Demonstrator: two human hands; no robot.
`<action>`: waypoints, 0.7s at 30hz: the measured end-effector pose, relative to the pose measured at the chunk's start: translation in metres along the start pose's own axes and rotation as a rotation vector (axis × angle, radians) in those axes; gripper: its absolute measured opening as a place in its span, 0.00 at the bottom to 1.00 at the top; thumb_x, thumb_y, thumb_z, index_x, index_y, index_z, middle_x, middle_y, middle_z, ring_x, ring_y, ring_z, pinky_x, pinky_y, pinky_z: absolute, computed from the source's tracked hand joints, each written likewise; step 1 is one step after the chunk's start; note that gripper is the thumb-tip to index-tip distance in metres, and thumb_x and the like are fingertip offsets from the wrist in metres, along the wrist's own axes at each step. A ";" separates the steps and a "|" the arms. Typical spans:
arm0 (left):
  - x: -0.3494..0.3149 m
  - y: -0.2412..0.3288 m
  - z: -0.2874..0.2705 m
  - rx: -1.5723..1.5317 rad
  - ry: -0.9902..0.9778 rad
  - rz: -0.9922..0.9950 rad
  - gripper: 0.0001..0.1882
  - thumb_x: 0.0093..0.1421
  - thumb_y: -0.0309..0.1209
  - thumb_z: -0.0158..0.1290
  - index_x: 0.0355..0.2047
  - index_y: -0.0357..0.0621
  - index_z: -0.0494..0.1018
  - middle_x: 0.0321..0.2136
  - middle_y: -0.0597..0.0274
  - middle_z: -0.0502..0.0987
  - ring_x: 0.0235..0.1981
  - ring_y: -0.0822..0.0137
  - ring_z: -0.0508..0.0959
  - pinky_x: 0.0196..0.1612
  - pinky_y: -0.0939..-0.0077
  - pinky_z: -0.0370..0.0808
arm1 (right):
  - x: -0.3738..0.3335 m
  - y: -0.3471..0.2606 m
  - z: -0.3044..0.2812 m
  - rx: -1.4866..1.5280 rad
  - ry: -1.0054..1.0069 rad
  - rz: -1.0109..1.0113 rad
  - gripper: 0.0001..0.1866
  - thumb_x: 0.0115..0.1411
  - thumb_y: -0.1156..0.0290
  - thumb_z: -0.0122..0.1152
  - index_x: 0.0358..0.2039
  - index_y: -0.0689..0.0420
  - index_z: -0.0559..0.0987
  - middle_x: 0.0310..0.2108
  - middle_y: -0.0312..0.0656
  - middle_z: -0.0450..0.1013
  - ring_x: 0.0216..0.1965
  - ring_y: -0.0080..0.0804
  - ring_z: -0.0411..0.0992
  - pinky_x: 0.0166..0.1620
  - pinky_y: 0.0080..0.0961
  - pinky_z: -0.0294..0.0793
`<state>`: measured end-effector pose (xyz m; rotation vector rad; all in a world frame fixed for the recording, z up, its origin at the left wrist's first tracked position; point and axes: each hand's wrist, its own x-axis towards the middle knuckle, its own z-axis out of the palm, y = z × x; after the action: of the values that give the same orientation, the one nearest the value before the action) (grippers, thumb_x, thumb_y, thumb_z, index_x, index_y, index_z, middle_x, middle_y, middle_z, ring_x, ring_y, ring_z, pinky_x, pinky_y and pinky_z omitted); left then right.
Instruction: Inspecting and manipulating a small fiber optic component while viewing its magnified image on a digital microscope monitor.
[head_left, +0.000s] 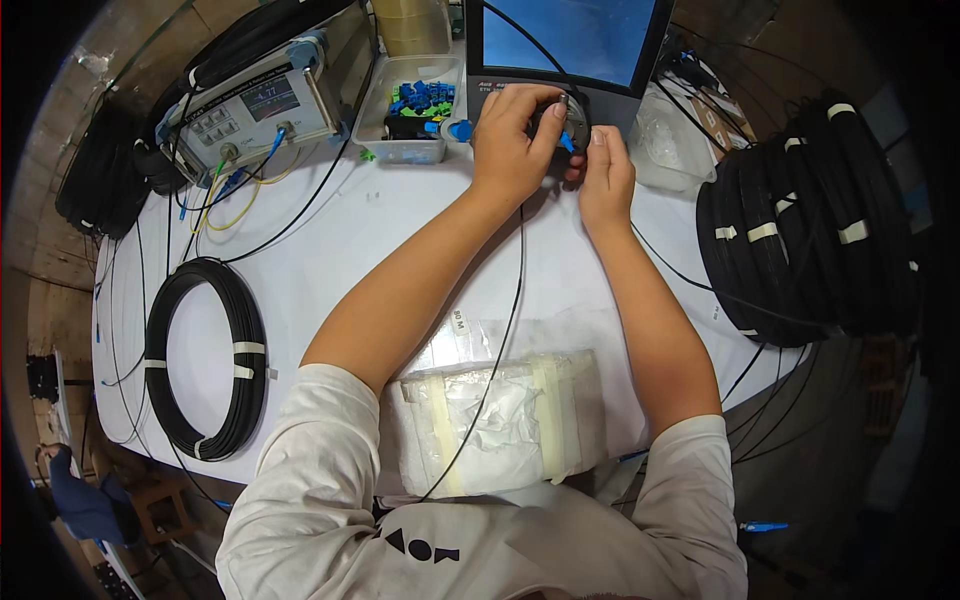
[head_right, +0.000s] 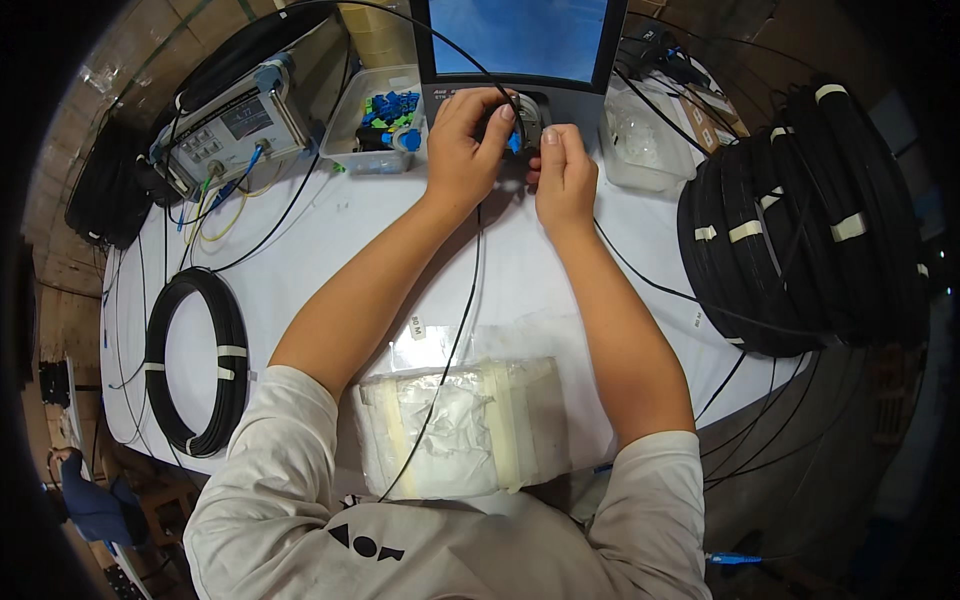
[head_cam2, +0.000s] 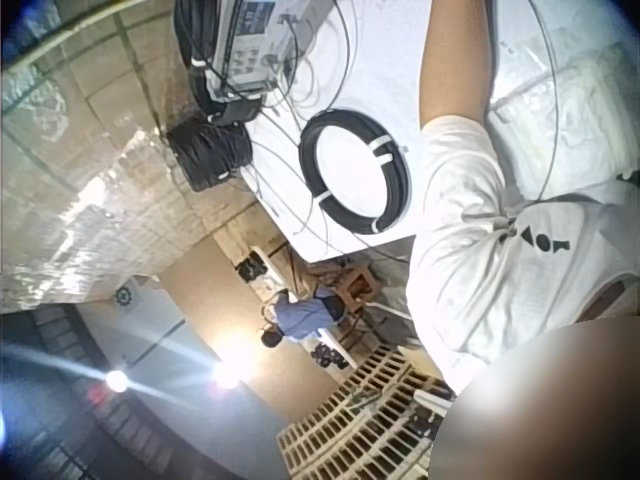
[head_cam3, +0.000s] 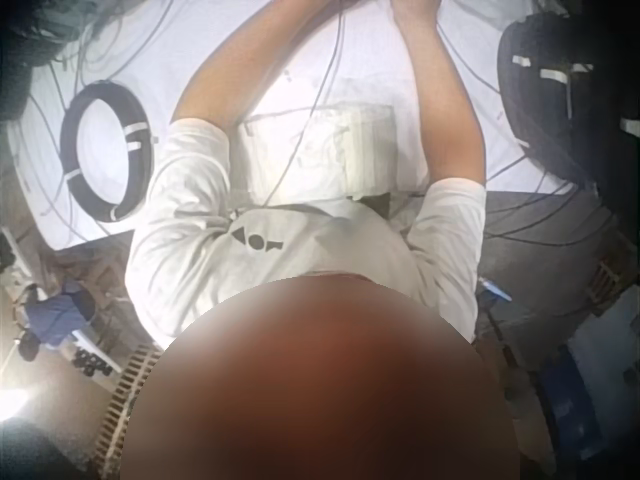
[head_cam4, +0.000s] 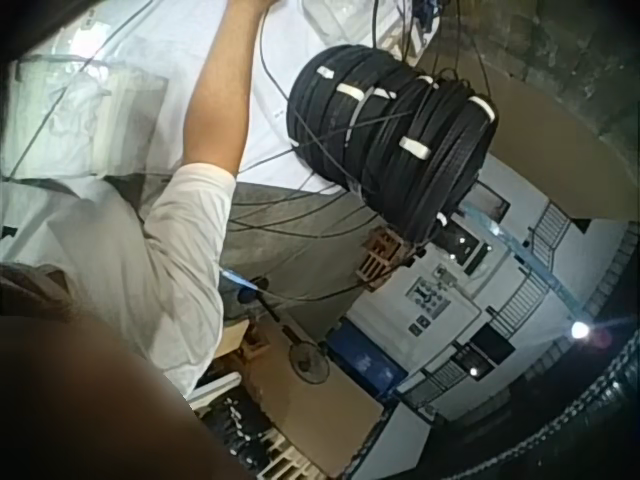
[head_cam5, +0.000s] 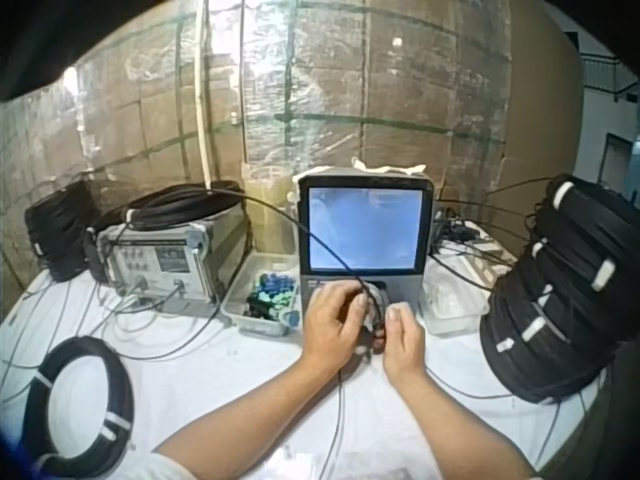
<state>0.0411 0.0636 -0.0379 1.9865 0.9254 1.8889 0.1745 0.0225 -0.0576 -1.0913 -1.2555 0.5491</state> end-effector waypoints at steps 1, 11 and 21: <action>0.000 0.001 -0.001 0.001 -0.023 -0.025 0.09 0.66 0.32 0.57 0.43 0.42 0.80 0.38 0.58 0.81 0.42 0.57 0.77 0.48 0.66 0.73 | -0.001 0.000 0.000 -0.012 -0.006 0.033 0.19 0.76 0.57 0.48 0.35 0.59 0.75 0.23 0.34 0.72 0.23 0.20 0.72 0.27 0.20 0.74; 0.001 -0.004 0.002 -0.009 0.031 0.029 0.08 0.63 0.32 0.59 0.40 0.44 0.81 0.37 0.60 0.80 0.36 0.57 0.76 0.41 0.65 0.73 | 0.001 0.003 0.000 0.020 0.001 0.034 0.16 0.76 0.59 0.49 0.38 0.58 0.75 0.25 0.34 0.72 0.23 0.19 0.71 0.26 0.19 0.73; 0.001 -0.002 0.001 0.004 0.027 0.022 0.08 0.63 0.33 0.60 0.39 0.43 0.81 0.37 0.61 0.80 0.36 0.59 0.76 0.41 0.66 0.74 | 0.002 0.009 -0.002 -0.063 0.025 -0.018 0.16 0.76 0.58 0.49 0.41 0.58 0.76 0.24 0.35 0.75 0.23 0.20 0.73 0.27 0.20 0.73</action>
<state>0.0420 0.0660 -0.0381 1.9861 0.9183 1.9320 0.1792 0.0272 -0.0644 -1.1352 -1.2669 0.4840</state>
